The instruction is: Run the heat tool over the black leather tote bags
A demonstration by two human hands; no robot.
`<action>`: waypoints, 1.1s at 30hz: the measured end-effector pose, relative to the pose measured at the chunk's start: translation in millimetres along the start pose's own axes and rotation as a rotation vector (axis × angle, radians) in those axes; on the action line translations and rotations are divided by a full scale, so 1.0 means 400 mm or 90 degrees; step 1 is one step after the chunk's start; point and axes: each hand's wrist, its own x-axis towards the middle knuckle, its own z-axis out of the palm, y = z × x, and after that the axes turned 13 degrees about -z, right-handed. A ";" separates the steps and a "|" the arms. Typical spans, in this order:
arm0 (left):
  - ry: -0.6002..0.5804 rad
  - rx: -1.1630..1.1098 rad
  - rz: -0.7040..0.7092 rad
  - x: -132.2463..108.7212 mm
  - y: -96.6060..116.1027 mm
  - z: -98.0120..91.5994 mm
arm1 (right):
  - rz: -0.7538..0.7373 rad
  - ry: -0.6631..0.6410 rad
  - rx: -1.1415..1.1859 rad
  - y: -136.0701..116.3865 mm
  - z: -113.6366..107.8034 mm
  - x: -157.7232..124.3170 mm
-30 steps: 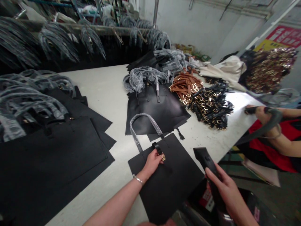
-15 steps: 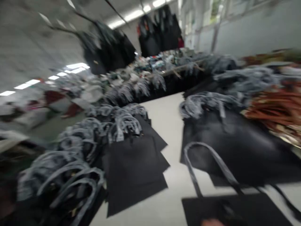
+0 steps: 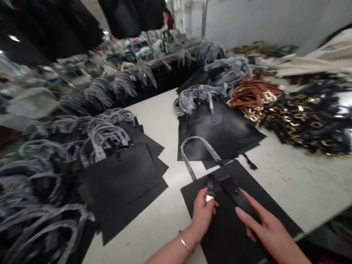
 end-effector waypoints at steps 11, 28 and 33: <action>-0.035 -0.081 -0.054 0.027 -0.095 -0.044 | 0.067 -0.094 0.034 0.078 0.004 -0.087; -0.269 -0.527 -0.374 0.061 -0.090 -0.048 | 0.057 -0.158 0.089 0.014 0.040 -0.062; -0.288 -0.607 -0.344 0.043 -0.078 -0.042 | 0.112 -0.181 0.149 -0.013 0.043 -0.031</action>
